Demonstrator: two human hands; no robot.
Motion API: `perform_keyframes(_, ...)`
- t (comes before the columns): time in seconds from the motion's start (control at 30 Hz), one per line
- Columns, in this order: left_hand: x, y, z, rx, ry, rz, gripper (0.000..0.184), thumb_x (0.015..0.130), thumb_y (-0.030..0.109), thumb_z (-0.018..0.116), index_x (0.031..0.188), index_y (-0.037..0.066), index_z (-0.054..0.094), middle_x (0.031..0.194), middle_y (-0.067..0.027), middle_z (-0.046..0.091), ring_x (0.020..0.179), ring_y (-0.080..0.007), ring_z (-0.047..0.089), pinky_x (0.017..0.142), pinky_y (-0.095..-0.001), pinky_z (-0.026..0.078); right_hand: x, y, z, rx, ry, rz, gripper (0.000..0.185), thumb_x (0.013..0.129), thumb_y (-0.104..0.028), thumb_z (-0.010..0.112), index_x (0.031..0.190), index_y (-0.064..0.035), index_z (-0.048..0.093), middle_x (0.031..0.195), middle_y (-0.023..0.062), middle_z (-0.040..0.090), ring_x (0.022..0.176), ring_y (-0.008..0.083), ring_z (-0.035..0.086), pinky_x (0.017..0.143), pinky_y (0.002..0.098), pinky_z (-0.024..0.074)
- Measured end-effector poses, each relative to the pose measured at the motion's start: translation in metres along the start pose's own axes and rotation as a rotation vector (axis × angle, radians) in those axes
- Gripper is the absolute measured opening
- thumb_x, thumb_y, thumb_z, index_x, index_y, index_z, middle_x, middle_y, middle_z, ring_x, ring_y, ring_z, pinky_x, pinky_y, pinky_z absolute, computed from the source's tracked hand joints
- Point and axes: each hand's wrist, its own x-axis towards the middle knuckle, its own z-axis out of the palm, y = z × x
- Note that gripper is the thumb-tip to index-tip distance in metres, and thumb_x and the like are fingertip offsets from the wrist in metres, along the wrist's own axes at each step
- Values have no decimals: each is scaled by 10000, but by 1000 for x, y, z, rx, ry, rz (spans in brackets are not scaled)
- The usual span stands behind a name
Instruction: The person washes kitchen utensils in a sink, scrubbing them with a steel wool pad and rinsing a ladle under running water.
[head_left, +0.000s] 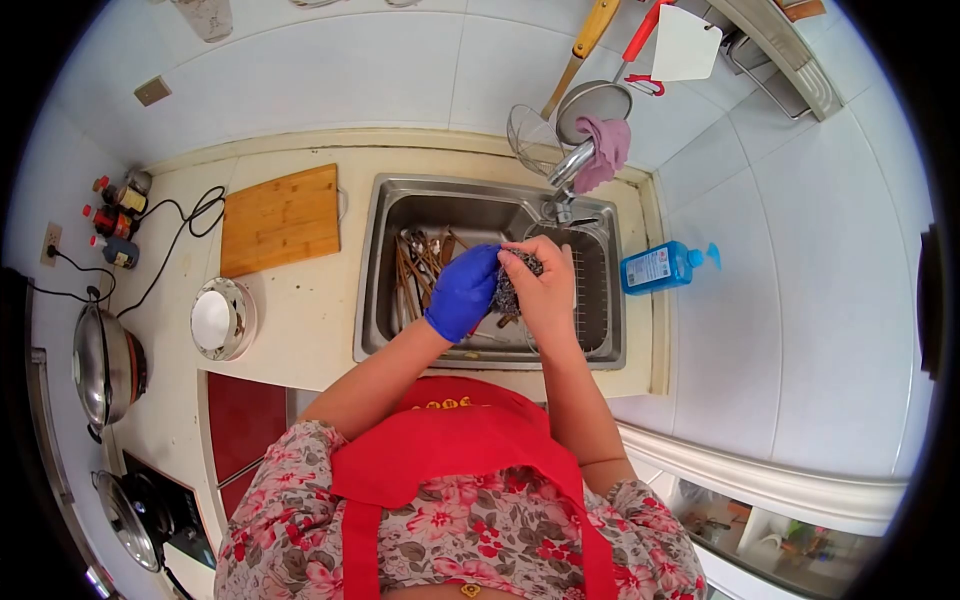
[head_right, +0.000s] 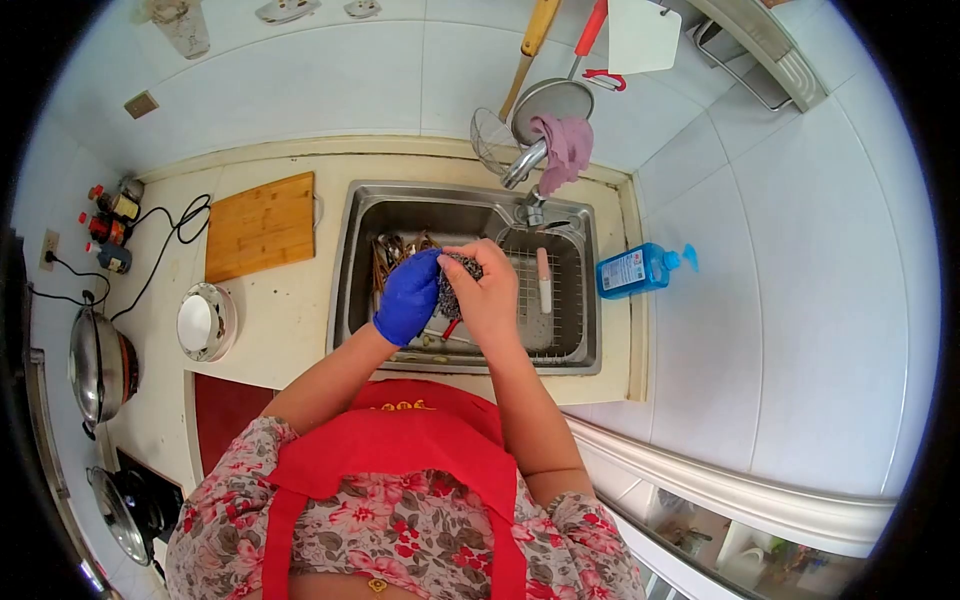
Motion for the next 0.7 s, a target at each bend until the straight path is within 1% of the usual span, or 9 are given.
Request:
perform_keyframes(0.1, 0, 1, -2, 57, -36, 48, 239, 803, 39, 495, 1033, 27, 558, 943, -158, 590, 868, -322, 570, 770, -346, 456, 1, -7, -3, 229, -7, 296, 114, 795, -107, 624, 813, 3, 597, 672, -25, 545, 648, 68, 497, 610, 220, 408)
perform_keyframes(0.17, -1, 4, -5, 228, -127, 53, 273, 787, 7, 494, 1052, 5, 562, 991, -159, 595, 909, -297, 573, 809, -345, 438, 4, -7, -2, 630, 94, 648, 108, 795, -106, 626, 812, -2, 603, 694, -24, 553, 662, 57, 487, 612, 207, 396)
perform_keyframes(0.3, 6, 5, -4, 69, -116, -14, 257, 793, 48, 525, 1047, 26, 558, 958, -156, 591, 867, -323, 570, 764, -354, 457, 2, -11, -2, 341, 55, 396, 101, 802, -106, 627, 817, -9, 606, 702, -29, 554, 651, 43, 475, 599, 188, 383)
perform_keyframes(0.37, 3, -5, -1, 11, 7, 49, 263, 786, 48, 536, 1047, 27, 557, 951, -156, 588, 861, -323, 570, 759, -356, 455, 1, -1, 1, 76, 30, -54, 98, 807, -110, 627, 832, -18, 606, 696, -38, 551, 644, 33, 474, 587, 178, 376)
perform_keyframes(0.4, 3, -4, -2, 10, 6, 49, 263, 786, 48, 536, 1047, 27, 557, 951, -156, 588, 861, -323, 570, 759, -356, 455, 1, -4, 0, 76, 30, -53, 98, 807, -110, 627, 832, -18, 606, 696, -38, 551, 644, 33, 474, 587, 178, 376)
perform_keyframes(0.47, 2, -1, -3, 82, -7, 108, 253, 796, 51, 525, 1045, 24, 557, 962, -154, 589, 874, -311, 575, 777, -346, 450, 1, -14, -3, 315, -33, 419, 99, 779, -139, 630, 808, -44, 625, 767, 30, 526, 750, 135, 448, 756, 262, 346)
perform_keyframes(0.57, 2, 8, -7, 84, -104, 0, 252, 802, 46, 505, 1047, 20, 556, 995, -155, 590, 901, -301, 576, 806, -339, 445, 1, 0, 1, 667, 29, 652, 95, 779, -155, 622, 797, -62, 621, 733, 16, 565, 734, 138, 477, 924, 323, 298)
perform_keyframes(0.6, 2, 5, -7, 86, -103, -1, 252, 802, 46, 505, 1047, 20, 556, 995, -155, 590, 901, -301, 576, 806, -339, 445, 0, 1, 2, 668, 27, 653, 95, 779, -155, 622, 797, -62, 621, 733, 16, 565, 734, 138, 477, 924, 323, 298)
perform_keyframes(0.7, 1, -7, -2, -20, -13, -61, 257, 800, 49, 515, 1052, 23, 555, 991, -150, 588, 896, -297, 575, 802, -336, 445, 1, 2, 3, 248, -27, 172, 96, 787, -100, 639, 821, -19, 600, 726, -22, 553, 681, 48, 482, 629, 188, 381)
